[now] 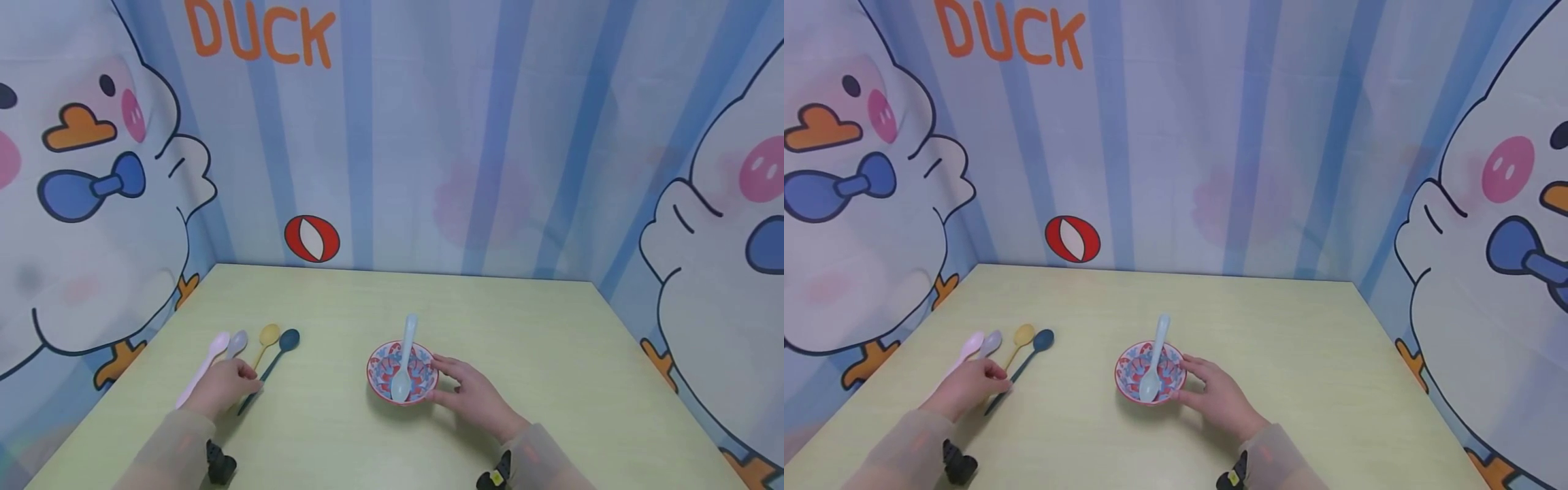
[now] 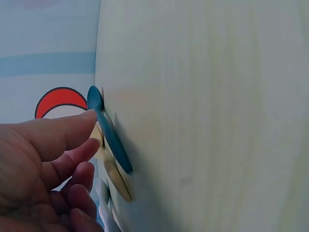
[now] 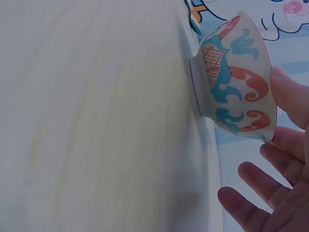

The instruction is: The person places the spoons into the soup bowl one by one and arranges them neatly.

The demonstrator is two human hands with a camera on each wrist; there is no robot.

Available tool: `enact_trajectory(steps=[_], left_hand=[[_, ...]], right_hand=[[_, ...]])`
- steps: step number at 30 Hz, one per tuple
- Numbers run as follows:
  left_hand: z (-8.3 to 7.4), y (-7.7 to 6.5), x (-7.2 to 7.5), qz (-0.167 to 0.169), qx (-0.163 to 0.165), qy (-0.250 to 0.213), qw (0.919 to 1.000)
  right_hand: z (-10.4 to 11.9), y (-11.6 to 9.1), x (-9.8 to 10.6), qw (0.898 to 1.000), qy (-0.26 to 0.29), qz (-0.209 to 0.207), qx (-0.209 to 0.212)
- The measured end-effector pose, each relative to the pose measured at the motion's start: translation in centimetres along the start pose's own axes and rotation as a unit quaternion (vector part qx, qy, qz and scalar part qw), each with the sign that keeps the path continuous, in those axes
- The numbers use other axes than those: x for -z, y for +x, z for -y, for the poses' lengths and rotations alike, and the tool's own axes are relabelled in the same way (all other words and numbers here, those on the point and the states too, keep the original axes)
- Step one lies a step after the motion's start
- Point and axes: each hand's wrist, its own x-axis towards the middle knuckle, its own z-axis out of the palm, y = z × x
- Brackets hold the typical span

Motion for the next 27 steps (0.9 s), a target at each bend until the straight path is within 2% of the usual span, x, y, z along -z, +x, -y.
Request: enact_trajectory(steps=[7,14,19,27], left_hand=[[-0.2,-1.0,0.0,0.019,0.01,0.016,0.9996],[-0.1,-1.0,-0.2,0.009,-0.008,0.036,0.9993],[-0.1,-1.2,0.0,0.012,-0.008,0.051,0.9986],[0.0,-1.5,0.4,0.023,-0.011,0.107,0.9939]], right_hand=[[-0.1,0.0,0.0,1.0,0.005,0.001,-0.001],[0.0,0.0,0.1,1.0,0.011,0.001,-0.003],[0.0,0.0,0.1,1.0,0.012,0.004,0.001],[-0.1,0.1,0.1,1.0,0.014,0.007,0.005]])
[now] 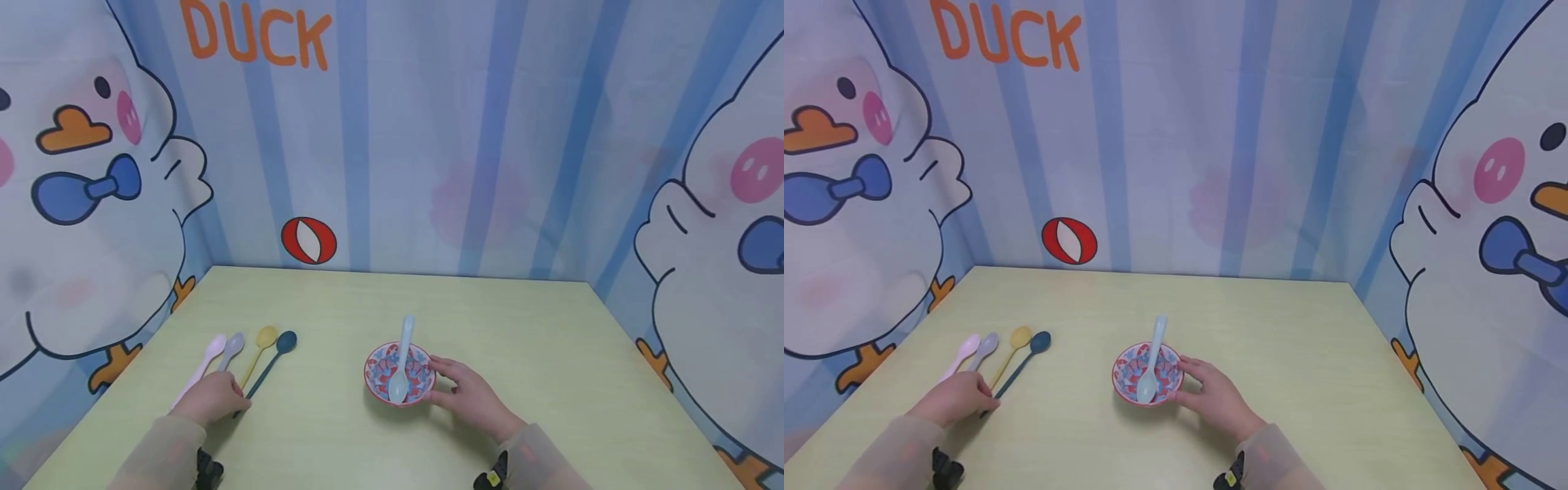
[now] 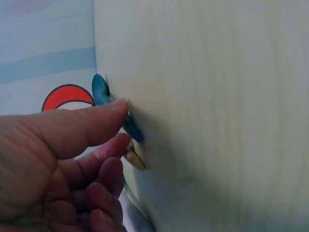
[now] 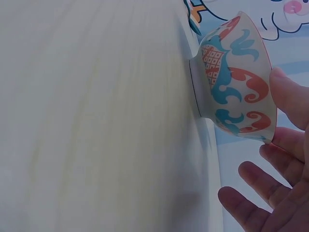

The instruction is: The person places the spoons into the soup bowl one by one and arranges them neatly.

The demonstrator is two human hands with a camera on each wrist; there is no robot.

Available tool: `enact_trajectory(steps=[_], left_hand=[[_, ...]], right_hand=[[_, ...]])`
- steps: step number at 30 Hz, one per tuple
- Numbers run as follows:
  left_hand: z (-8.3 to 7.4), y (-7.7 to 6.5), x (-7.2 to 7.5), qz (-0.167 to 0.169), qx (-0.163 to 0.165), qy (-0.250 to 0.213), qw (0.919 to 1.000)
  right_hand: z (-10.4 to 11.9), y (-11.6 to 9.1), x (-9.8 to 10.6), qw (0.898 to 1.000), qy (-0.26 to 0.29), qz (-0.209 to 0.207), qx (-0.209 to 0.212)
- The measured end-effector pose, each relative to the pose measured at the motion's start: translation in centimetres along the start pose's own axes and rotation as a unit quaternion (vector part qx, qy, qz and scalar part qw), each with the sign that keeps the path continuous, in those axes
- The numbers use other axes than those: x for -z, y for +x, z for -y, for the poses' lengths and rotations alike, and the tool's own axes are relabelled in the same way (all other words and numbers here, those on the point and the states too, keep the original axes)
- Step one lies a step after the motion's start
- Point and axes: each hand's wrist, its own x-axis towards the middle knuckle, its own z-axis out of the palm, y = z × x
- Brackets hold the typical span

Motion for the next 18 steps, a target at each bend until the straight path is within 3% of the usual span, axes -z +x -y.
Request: enact_trajectory(steps=[8,18], left_hand=[[0.22,-0.24,0.17,-0.011,-0.017,0.019,0.9996],[0.3,-0.51,0.19,-0.007,0.006,0.017,0.9998]], right_hand=[[0.07,-0.06,-0.06,1.0,0.002,-0.002,-0.003],[0.06,-0.04,-0.14,1.0,0.001,-0.004,-0.001]])
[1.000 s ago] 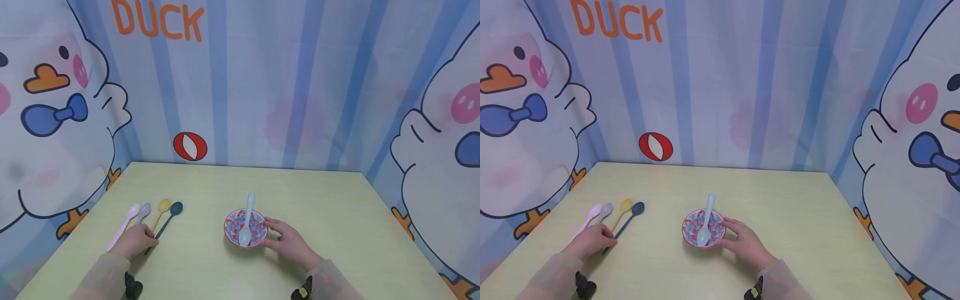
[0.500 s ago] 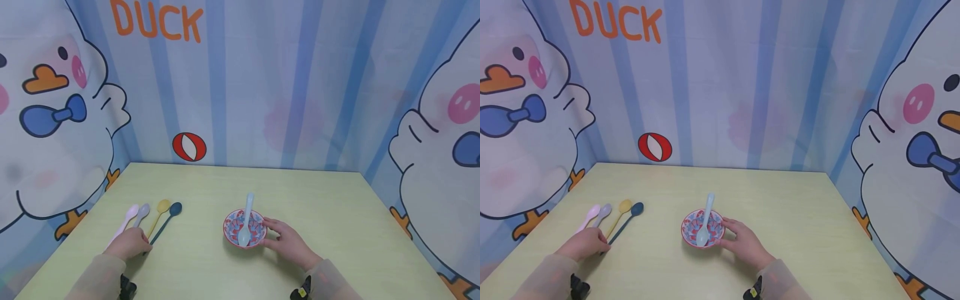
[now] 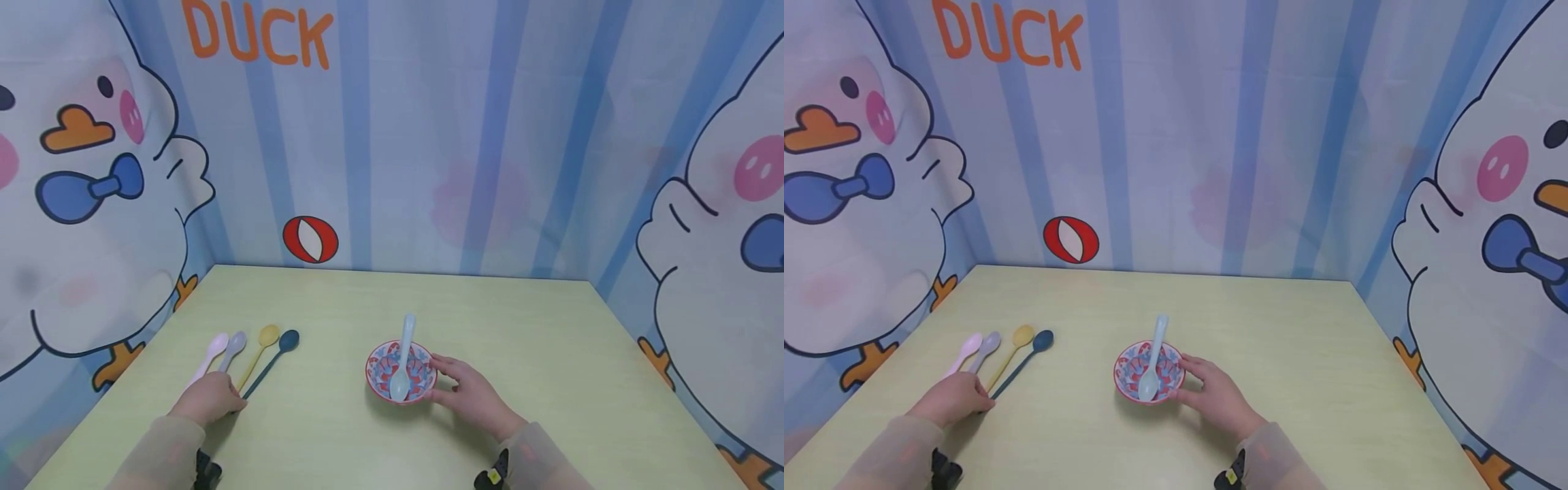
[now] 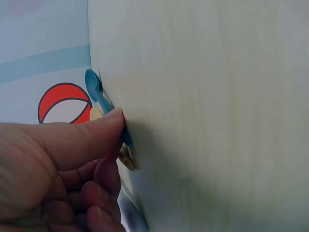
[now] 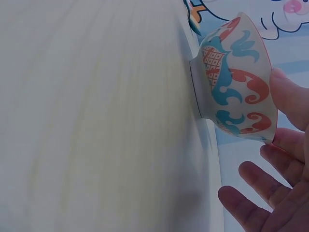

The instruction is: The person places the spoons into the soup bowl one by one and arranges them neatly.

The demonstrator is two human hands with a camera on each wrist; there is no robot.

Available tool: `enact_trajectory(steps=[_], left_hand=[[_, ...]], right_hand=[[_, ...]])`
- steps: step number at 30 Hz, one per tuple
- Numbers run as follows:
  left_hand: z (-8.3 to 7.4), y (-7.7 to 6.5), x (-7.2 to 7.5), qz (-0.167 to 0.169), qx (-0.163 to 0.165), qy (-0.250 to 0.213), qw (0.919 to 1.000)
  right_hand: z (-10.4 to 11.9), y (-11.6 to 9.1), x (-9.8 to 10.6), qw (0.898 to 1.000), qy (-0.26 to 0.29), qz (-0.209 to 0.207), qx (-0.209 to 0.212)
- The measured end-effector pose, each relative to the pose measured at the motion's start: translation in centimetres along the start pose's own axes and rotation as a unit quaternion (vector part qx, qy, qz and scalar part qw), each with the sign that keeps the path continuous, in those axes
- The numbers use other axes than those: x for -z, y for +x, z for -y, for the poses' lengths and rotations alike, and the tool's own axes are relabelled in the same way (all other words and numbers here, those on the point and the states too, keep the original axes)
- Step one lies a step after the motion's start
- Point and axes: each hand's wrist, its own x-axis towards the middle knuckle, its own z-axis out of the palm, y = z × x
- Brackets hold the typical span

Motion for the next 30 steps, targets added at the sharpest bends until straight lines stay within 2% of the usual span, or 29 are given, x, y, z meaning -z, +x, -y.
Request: enact_trajectory(steps=[14,25,30], left_hand=[[0.38,0.28,-0.31,0.01,0.006,-0.024,0.9996],[0.05,-0.03,0.13,0.01,-0.014,-0.038,0.9991],[-0.27,0.09,0.16,0.014,-0.017,-0.066,0.9976]], right_hand=[[0.24,0.1,0.11,1.0,0.004,0.0,0.009],[0.2,0.09,-0.01,1.0,0.002,0.004,0.0],[0.19,-0.03,0.04,1.0,0.004,0.002,0.0]])
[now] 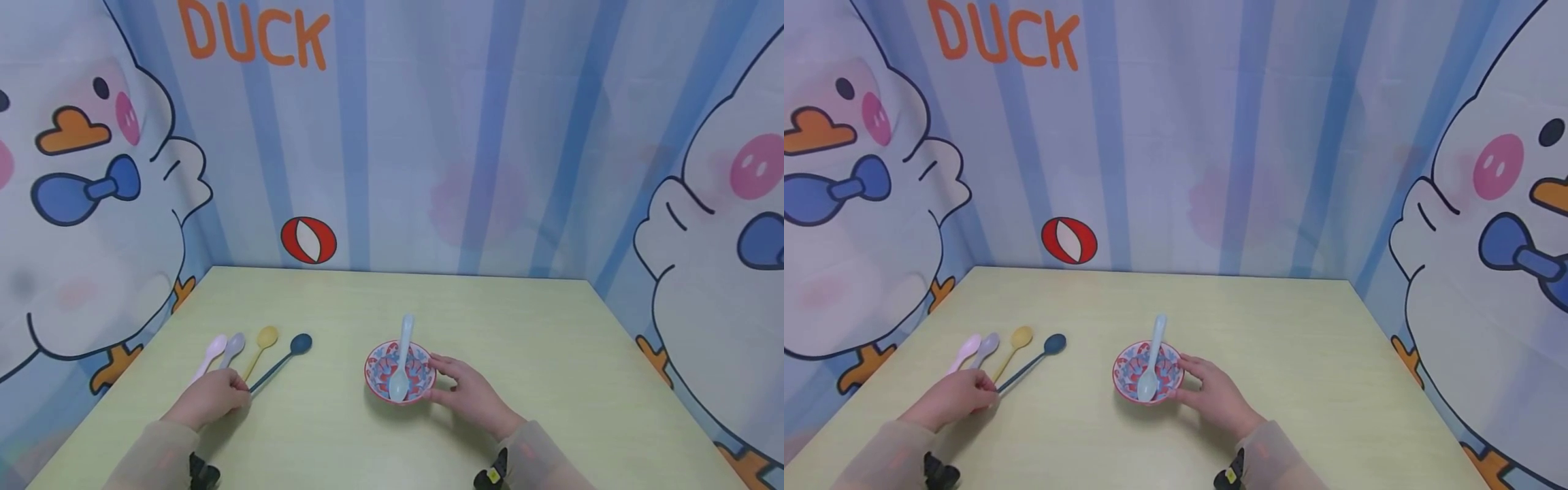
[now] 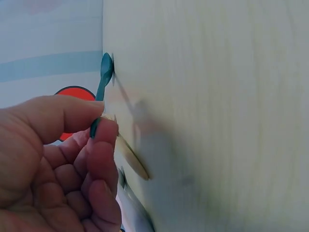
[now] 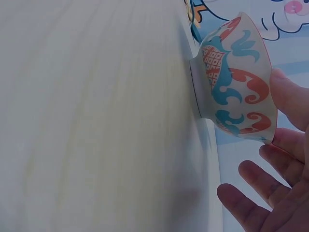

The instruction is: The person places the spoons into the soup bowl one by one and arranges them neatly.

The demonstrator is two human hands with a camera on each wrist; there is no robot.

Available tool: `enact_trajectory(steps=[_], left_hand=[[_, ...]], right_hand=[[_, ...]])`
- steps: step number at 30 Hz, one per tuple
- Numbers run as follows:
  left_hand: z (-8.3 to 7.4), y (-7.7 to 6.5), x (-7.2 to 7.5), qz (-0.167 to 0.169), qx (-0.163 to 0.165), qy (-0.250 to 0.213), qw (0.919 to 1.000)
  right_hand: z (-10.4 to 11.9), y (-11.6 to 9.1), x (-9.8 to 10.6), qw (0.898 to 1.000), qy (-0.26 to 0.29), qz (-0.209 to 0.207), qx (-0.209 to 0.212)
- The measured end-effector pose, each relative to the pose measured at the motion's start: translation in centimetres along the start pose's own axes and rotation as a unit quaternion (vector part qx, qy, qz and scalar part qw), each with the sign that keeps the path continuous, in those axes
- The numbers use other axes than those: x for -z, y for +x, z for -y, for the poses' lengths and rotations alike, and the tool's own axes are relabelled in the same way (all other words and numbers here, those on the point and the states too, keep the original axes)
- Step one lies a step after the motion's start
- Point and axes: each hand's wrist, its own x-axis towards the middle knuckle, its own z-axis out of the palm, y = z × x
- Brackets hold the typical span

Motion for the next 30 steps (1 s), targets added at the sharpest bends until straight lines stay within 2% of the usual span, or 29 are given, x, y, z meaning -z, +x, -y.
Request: enact_trajectory(steps=[11,20,25,30], left_hand=[[0.65,0.52,-0.1,-0.017,0.009,-0.073,0.9971],[0.7,0.1,-0.23,-0.035,0.018,-0.098,0.9945],[0.65,-0.17,-0.15,-0.055,0.036,-0.118,0.9908],[0.77,-0.36,-0.22,-0.063,0.052,-0.162,0.9834]], right_hand=[[-0.21,0.19,-0.14,1.0,0.0,-0.003,0.001],[-0.17,0.23,-0.08,1.0,0.002,-0.002,-0.01],[0.04,0.23,-0.08,1.0,0.007,-0.005,-0.011],[0.04,0.25,-0.14,1.0,0.008,-0.006,-0.008]])
